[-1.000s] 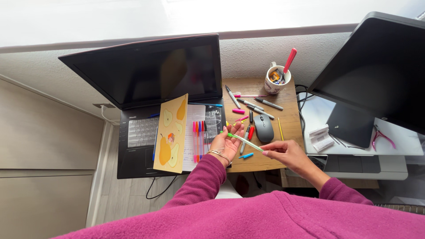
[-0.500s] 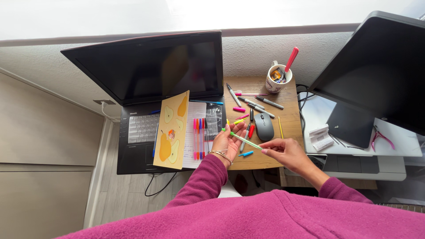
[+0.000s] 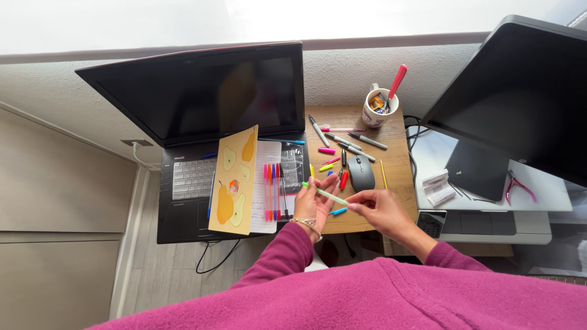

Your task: The person organizes a set of colored markers by removing them from a clear plastic case, placing them on the desk, and then returning them into the case in a sorted order. The person also closes a laptop and places the marker case on top of it.

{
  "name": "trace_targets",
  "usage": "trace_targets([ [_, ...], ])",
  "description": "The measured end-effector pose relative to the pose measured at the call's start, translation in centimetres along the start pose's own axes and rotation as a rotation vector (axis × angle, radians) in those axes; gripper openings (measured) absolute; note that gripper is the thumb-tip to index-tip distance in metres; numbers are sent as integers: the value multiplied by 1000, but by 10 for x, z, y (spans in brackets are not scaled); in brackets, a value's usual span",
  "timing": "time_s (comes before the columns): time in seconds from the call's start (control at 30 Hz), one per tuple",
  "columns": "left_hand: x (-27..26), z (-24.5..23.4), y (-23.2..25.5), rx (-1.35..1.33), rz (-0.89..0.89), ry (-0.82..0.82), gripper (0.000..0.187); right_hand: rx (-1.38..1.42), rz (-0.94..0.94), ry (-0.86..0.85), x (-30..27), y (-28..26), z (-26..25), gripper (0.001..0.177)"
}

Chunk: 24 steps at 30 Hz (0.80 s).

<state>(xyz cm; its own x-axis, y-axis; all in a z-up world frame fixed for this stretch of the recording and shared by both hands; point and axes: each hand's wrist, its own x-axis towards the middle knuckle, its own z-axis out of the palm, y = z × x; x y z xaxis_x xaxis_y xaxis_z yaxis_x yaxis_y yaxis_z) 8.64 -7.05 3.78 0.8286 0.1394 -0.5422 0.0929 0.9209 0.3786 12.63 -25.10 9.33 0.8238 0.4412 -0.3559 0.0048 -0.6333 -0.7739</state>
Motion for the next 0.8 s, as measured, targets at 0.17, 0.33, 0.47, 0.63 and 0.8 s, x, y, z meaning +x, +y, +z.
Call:
trace_targets([
  [0.17,4,-10,2,263,94,-85,26,152,-97,-149,9,-11,22,29],
  [0.33,12,-21,3,485,171,5,32,407,-120,-219,30,-44,35,54],
  [0.47,17,-38,17,708,161,-2,39,77,-368,-323,44,-55,38,85],
  [0.63,2,-58,36,1400,464,162,58,182,-247,-226,82,-52,53,73],
  [0.8,-11,-73,61,1646,660,364,91,344,-219,28,121,-50,49,71],
])
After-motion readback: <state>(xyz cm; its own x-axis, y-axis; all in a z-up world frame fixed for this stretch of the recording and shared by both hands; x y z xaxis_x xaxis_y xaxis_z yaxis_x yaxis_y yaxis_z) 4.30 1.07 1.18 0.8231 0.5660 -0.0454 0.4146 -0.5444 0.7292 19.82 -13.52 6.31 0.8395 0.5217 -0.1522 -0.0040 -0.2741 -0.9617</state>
